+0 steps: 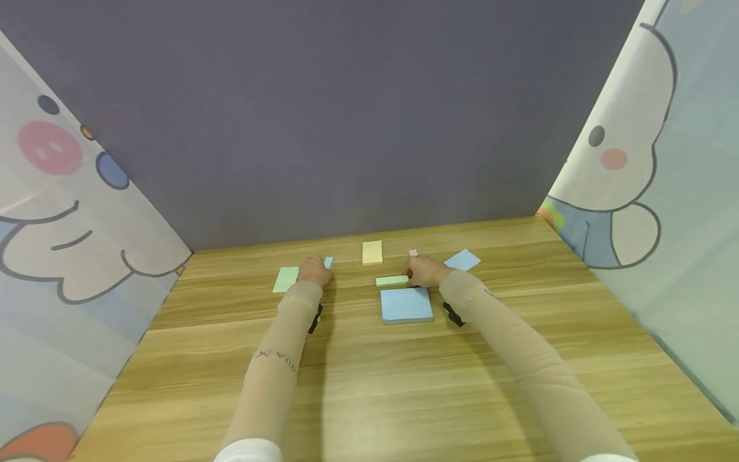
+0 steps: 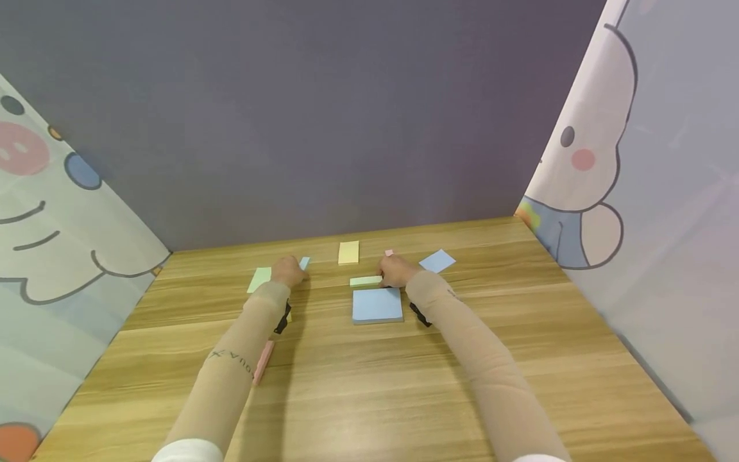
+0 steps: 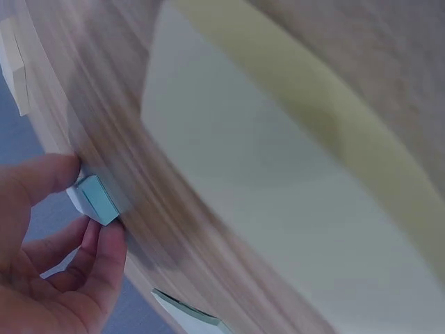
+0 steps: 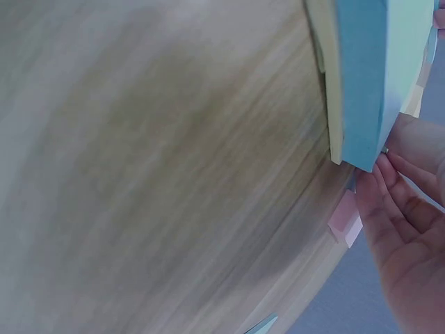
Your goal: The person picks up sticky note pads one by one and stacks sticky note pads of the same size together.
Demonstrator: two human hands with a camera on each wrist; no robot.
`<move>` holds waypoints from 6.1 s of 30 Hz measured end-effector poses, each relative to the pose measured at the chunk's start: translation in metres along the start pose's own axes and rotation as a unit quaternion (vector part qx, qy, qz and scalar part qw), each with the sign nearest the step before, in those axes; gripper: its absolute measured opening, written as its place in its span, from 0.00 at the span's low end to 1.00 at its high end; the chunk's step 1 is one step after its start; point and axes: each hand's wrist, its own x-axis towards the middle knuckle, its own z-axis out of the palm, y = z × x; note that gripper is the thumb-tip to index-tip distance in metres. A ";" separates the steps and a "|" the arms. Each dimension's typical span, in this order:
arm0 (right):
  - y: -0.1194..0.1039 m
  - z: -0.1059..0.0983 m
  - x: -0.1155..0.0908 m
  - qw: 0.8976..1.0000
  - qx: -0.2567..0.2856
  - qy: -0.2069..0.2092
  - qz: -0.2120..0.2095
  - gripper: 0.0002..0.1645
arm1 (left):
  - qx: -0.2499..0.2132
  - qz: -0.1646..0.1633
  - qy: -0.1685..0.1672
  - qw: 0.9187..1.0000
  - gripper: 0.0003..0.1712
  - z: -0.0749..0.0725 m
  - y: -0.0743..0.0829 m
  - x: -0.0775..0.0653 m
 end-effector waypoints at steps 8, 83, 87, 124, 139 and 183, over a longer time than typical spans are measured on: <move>0.002 0.002 0.003 1.000 0.004 0.009 -0.008 0.22 | -0.006 -0.018 -0.005 1.000 0.21 0.003 0.000 0.002; 0.003 0.001 0.001 0.999 -0.023 0.014 -0.035 0.17 | -0.088 0.159 -0.028 0.983 0.16 -0.011 0.038 -0.023; 0.002 0.001 0.001 0.999 -0.025 0.014 -0.032 0.16 | -0.076 0.170 -0.036 0.982 0.16 -0.009 0.041 -0.023; 0.002 -0.002 -0.001 0.999 -0.018 0.007 -0.028 0.21 | -0.041 0.258 -0.058 0.964 0.16 0.001 0.065 -0.027; 0.005 -0.001 0.004 0.999 -0.028 0.023 -0.034 0.13 | -0.007 0.281 -0.073 0.957 0.15 0.002 0.078 -0.027; 0.003 0.003 0.002 0.999 -0.024 0.022 -0.024 0.13 | 0.055 0.336 -0.075 0.937 0.16 0.021 0.089 -0.021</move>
